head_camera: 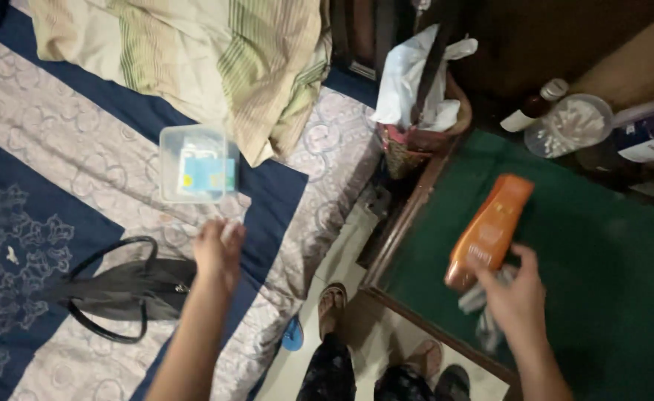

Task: Cleaning and organizing various bottles and containers on a nightstand using a cloth.

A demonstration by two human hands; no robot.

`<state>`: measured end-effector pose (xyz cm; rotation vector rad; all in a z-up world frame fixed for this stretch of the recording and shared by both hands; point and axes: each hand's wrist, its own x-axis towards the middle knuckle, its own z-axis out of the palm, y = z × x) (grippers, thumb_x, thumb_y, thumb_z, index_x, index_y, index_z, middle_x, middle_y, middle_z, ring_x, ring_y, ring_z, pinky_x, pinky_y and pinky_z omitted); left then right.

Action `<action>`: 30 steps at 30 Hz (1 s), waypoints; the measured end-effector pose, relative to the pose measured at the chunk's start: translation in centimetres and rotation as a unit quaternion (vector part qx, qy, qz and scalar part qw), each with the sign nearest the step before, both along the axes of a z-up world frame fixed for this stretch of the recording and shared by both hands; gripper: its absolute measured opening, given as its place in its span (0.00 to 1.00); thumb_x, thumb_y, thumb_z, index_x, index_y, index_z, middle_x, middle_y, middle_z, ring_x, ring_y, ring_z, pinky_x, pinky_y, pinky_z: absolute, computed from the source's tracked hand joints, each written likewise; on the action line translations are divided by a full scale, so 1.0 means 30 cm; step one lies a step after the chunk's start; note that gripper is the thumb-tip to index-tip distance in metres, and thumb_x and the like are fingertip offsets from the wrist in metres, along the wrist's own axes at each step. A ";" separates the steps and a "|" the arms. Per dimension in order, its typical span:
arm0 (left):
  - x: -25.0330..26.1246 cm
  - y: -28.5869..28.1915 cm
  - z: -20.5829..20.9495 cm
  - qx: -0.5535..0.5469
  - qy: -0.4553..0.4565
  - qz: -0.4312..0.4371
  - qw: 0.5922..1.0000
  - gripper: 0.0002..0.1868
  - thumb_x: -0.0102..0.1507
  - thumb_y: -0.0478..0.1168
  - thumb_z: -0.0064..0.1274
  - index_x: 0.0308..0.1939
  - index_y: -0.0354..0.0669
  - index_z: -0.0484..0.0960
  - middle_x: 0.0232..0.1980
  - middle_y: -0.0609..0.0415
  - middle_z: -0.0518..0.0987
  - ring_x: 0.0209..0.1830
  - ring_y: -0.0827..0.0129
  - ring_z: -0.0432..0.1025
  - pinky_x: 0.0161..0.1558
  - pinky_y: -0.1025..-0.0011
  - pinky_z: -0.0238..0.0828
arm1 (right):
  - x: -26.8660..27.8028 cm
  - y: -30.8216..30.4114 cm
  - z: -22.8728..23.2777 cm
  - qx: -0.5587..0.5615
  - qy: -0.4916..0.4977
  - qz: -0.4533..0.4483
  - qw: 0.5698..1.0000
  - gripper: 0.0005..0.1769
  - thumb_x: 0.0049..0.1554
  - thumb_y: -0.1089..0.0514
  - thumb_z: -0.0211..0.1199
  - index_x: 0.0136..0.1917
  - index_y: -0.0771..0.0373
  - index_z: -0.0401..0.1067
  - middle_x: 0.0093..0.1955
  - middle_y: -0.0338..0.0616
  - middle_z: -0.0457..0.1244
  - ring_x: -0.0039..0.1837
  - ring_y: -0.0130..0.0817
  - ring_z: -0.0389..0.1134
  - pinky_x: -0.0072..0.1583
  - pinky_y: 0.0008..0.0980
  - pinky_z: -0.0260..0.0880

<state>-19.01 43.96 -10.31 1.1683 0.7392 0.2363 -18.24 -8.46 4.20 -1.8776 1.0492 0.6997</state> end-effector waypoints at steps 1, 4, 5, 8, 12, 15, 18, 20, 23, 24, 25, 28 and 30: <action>0.069 0.053 0.004 -0.058 0.023 0.052 0.997 0.25 0.69 0.46 0.50 0.66 0.41 0.62 0.59 0.48 0.68 0.55 0.50 0.69 0.52 0.57 0.71 | 0.010 0.005 -0.047 -0.050 -0.093 0.024 0.994 0.52 0.50 0.39 0.72 0.79 0.61 0.55 0.59 0.61 0.68 0.53 0.49 0.74 0.54 0.45 0.76; 0.215 0.151 0.059 -0.139 0.114 0.112 0.977 0.36 0.68 0.59 0.43 0.74 0.49 0.52 0.68 0.48 0.66 0.65 0.47 0.69 0.61 0.52 0.74 | 0.083 0.043 -0.049 -0.086 -0.177 0.029 0.980 0.50 0.51 0.37 0.72 0.77 0.64 0.58 0.59 0.60 0.67 0.55 0.45 0.72 0.53 0.42 0.73; 0.244 0.169 0.080 -0.161 0.182 0.125 0.962 0.41 0.68 0.66 0.38 0.78 0.51 0.47 0.70 0.48 0.65 0.67 0.46 0.67 0.62 0.51 0.72 | 0.105 0.056 -0.030 -0.073 -0.169 0.016 0.983 0.50 0.52 0.37 0.70 0.79 0.61 0.57 0.60 0.58 0.67 0.54 0.45 0.72 0.51 0.42 0.72; 0.298 0.291 -0.069 -0.123 0.237 0.068 0.961 0.46 0.66 0.74 0.32 0.78 0.50 0.49 0.71 0.48 0.67 0.64 0.51 0.68 0.60 0.52 0.71 | 0.157 0.032 -0.072 -0.087 -0.198 0.029 0.976 0.46 0.53 0.34 0.69 0.76 0.60 0.64 0.59 0.53 0.69 0.56 0.42 0.72 0.54 0.39 0.71; 0.293 0.296 -0.135 -0.093 0.223 0.039 0.970 0.43 0.68 0.72 0.34 0.74 0.44 0.59 0.68 0.46 0.68 0.59 0.54 0.70 0.57 0.53 0.75 | 0.076 -0.003 -0.068 -0.264 -0.313 0.143 0.901 0.42 0.55 0.38 0.74 0.72 0.66 0.66 0.61 0.59 0.64 0.56 0.51 0.68 0.52 0.46 0.70; 0.266 0.212 -0.087 -0.054 0.166 0.050 0.983 0.36 0.69 0.66 0.35 0.69 0.43 0.64 0.64 0.46 0.71 0.54 0.56 0.73 0.51 0.57 0.77 | -0.011 -0.008 -0.011 -0.210 -0.290 0.091 0.929 0.36 0.55 0.40 0.72 0.68 0.63 0.69 0.57 0.55 0.66 0.59 0.49 0.69 0.57 0.46 0.68; 0.190 0.024 0.044 -0.005 0.099 0.080 0.992 0.27 0.70 0.59 0.39 0.66 0.49 0.65 0.63 0.52 0.73 0.53 0.59 0.74 0.47 0.61 0.77 | -0.102 -0.010 0.053 -0.096 -0.150 -0.057 0.982 0.31 0.56 0.42 0.64 0.68 0.56 0.68 0.58 0.47 0.67 0.52 0.45 0.72 0.51 0.44 0.72; 0.147 -0.181 0.178 0.044 0.023 0.075 0.996 0.23 0.71 0.55 0.43 0.66 0.50 0.67 0.60 0.53 0.74 0.52 0.62 0.74 0.46 0.63 0.76 | -0.176 -0.036 0.063 -0.129 -0.144 -0.009 0.981 0.23 0.61 0.46 0.60 0.66 0.58 0.72 0.56 0.49 0.70 0.50 0.40 0.73 0.52 0.40 0.72; 0.046 -0.446 0.185 0.084 -0.018 0.034 0.996 0.21 0.71 0.53 0.47 0.60 0.43 0.70 0.53 0.54 0.76 0.49 0.67 0.74 0.43 0.63 0.77 | -0.274 -0.105 0.037 -0.112 -0.318 0.024 0.941 0.19 0.66 0.48 0.57 0.62 0.63 0.74 0.59 0.49 0.70 0.58 0.34 0.71 0.59 0.36 0.68; 0.014 -0.596 0.251 0.080 -0.017 0.025 0.996 0.21 0.71 0.53 0.47 0.60 0.43 0.70 0.53 0.54 0.76 0.49 0.67 0.74 0.43 0.63 0.77 | -0.298 -0.130 0.058 -0.118 -0.315 0.017 0.942 0.19 0.66 0.48 0.57 0.62 0.63 0.74 0.59 0.49 0.70 0.58 0.34 0.71 0.59 0.36 0.68; -0.022 -0.745 0.321 0.116 0.011 -0.032 0.993 0.20 0.71 0.52 0.47 0.59 0.42 0.73 0.50 0.54 0.77 0.44 0.68 0.72 0.40 0.66 0.73 | -0.322 -0.158 0.081 -0.095 -0.345 0.003 0.934 0.21 0.68 0.48 0.53 0.63 0.64 0.73 0.60 0.50 0.70 0.60 0.35 0.70 0.61 0.36 0.65; -0.130 -1.138 0.370 0.220 -0.003 -0.190 0.957 0.17 0.71 0.49 0.46 0.53 0.40 0.78 0.43 0.53 0.79 0.39 0.68 0.72 0.39 0.70 0.71 | -0.381 -0.262 0.145 -0.044 -0.424 -0.032 0.904 0.25 0.71 0.47 0.42 0.67 0.67 0.70 0.63 0.50 0.68 0.66 0.36 0.67 0.68 0.34 0.59; -0.164 -1.383 0.463 0.288 -0.044 -0.285 0.913 0.16 0.71 0.47 0.45 0.49 0.38 0.81 0.39 0.53 0.81 0.39 0.69 0.74 0.42 0.71 0.73 | -0.452 -0.359 0.130 -0.011 -0.469 -0.052 0.882 0.28 0.74 0.46 0.36 0.69 0.68 0.67 0.65 0.50 0.67 0.69 0.37 0.65 0.72 0.33 0.55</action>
